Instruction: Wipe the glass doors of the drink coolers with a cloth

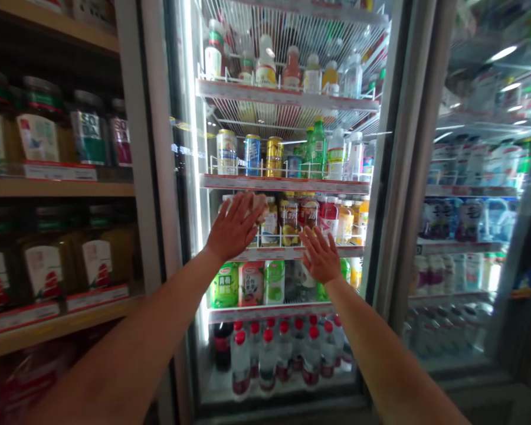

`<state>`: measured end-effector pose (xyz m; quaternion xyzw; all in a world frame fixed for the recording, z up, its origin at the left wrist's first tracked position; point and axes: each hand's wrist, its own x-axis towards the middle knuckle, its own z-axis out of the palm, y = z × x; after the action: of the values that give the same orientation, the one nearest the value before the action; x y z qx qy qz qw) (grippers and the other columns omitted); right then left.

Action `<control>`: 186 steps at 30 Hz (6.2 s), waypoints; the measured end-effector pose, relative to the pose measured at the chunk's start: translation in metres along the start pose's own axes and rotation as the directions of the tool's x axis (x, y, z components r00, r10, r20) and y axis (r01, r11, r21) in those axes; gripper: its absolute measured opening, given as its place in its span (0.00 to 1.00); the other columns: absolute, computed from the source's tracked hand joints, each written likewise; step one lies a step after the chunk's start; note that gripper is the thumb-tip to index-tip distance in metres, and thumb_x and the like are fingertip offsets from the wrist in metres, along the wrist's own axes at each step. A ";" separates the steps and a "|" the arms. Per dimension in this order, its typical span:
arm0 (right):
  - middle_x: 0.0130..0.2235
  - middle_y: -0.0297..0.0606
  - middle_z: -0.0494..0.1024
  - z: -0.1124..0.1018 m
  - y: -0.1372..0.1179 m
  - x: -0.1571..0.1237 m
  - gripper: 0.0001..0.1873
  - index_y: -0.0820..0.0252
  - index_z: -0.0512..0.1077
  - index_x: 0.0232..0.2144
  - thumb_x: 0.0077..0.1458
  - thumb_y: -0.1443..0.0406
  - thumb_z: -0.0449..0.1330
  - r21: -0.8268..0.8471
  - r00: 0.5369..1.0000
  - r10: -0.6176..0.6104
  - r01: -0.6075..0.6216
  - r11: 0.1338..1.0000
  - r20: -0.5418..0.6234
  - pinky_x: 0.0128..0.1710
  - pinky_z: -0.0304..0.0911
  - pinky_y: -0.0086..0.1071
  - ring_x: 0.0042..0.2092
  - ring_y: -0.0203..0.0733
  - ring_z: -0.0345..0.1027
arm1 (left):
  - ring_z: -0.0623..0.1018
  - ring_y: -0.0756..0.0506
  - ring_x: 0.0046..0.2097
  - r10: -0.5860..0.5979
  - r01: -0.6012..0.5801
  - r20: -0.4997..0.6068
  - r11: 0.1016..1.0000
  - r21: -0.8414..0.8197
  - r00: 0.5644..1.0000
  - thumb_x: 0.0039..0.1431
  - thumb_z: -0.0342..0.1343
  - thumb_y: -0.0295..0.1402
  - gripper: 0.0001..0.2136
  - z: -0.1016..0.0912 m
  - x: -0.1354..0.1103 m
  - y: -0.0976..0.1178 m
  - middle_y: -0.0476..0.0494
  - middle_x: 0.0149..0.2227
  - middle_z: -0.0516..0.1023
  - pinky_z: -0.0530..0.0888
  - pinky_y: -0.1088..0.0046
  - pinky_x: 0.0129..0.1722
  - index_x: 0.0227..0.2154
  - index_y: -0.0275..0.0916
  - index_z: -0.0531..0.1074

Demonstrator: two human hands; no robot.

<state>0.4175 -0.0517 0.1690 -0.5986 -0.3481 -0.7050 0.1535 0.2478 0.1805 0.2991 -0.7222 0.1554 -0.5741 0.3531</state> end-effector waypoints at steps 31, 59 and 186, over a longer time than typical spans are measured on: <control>0.69 0.34 0.59 -0.002 0.000 0.001 0.32 0.55 0.52 0.70 0.66 0.61 0.52 0.001 1.000 0.016 -0.016 1.000 0.014 0.73 0.31 0.46 0.72 0.43 0.43 | 0.48 0.37 0.72 0.058 -0.057 0.018 0.998 -0.013 0.998 0.70 0.50 0.35 0.27 0.006 0.031 0.028 0.41 0.71 0.49 0.45 0.47 0.71 0.70 0.44 0.54; 0.68 0.33 0.59 0.000 0.004 0.000 0.30 0.55 0.55 0.69 0.67 0.61 0.52 0.017 1.000 -0.002 0.002 1.000 -0.031 0.74 0.29 0.46 0.73 0.42 0.42 | 0.42 0.41 0.73 0.270 -0.258 0.127 0.961 -0.099 0.954 0.69 0.52 0.38 0.29 0.013 0.044 0.045 0.46 0.72 0.46 0.42 0.53 0.73 0.70 0.45 0.52; 0.66 0.31 0.64 -0.018 0.039 0.172 0.27 0.48 0.60 0.65 0.67 0.65 0.41 0.149 0.982 0.125 -0.104 0.983 -0.143 0.68 0.52 0.43 0.69 0.42 0.54 | 0.45 0.42 0.73 -0.241 0.230 -0.063 0.961 -0.152 0.968 0.66 0.46 0.44 0.27 0.018 0.056 -0.019 0.56 0.71 0.47 0.43 0.49 0.73 0.67 0.48 0.59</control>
<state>0.3887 -0.0569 0.3442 -0.5501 -0.3492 -0.7121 0.2615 0.2777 0.1648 0.3504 -0.7353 0.1235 -0.6281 0.2227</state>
